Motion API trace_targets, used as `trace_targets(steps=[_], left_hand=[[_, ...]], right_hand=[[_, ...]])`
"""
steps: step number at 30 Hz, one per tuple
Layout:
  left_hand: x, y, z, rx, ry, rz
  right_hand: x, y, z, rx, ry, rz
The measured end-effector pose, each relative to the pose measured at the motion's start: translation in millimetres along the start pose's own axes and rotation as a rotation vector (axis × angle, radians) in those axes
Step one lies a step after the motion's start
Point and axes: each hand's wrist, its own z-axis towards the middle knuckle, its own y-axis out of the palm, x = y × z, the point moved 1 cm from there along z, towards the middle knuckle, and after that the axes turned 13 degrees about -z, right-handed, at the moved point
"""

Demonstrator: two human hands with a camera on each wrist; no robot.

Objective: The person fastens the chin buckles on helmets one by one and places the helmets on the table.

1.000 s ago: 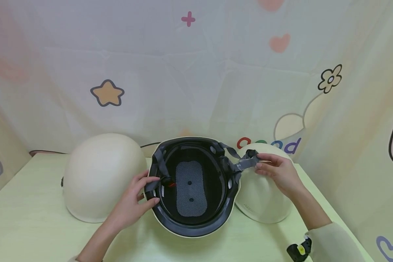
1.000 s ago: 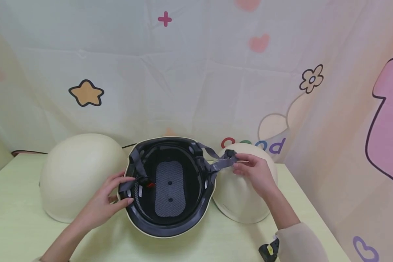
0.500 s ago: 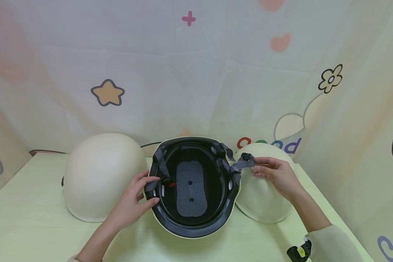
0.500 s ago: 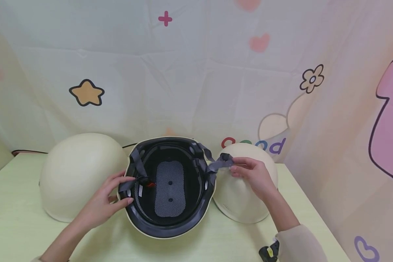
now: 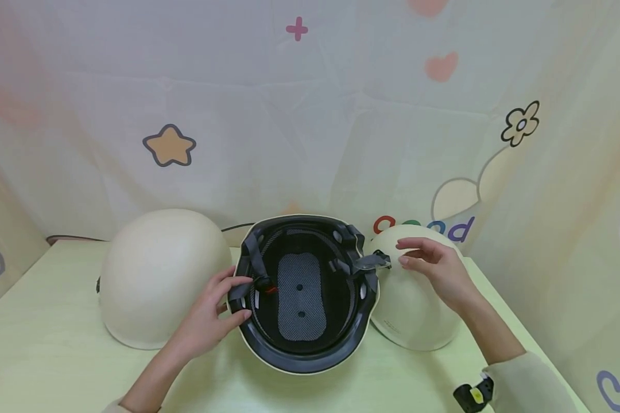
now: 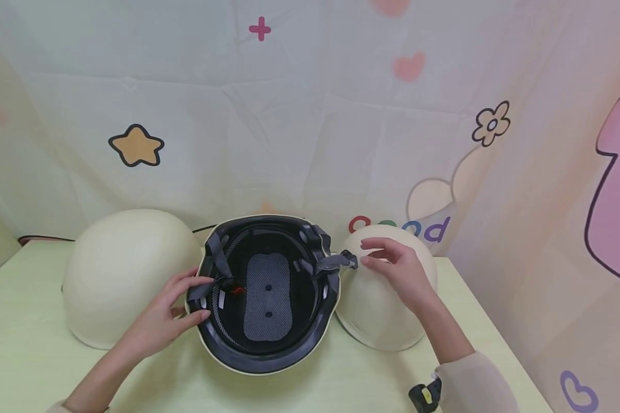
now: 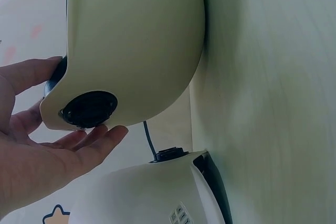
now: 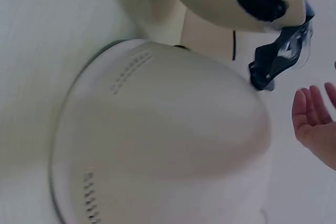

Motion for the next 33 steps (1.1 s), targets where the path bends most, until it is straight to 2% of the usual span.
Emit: trace_targets(steps=[3,7,11,18,23,28,33], left_hand=[[0.5,-0.4,0.9,0.003,0.001,0.005],[1.0,-0.2,2.2,0.007,0.002,0.009],[0.4,1.1,3.2,0.007,0.009,0.021],[-0.5,2.6,3.7,0.001,0.009,0.021],[-1.4,2.6,3.7,0.000,0.010,0.028],[-1.3,2.3,4.3,0.005,0.015,0.027],[1.1,1.5,6.3,0.021,0.079,0.121]], right_hand=[[-12,6,2.8,-0.038,-0.139,-0.102],[-27,21,8.7,-0.136,-0.306,-0.246],[-32,38,13.1,-0.199,-0.380,-0.407],[-28,51,16.5,-0.227,-0.377,-0.509],[-26,50,15.0,-0.183,-0.413,-0.537],[-24,47,12.8,-0.141,-0.386,-0.542],[-24,45,10.7,-0.136,-0.360,-0.534]])
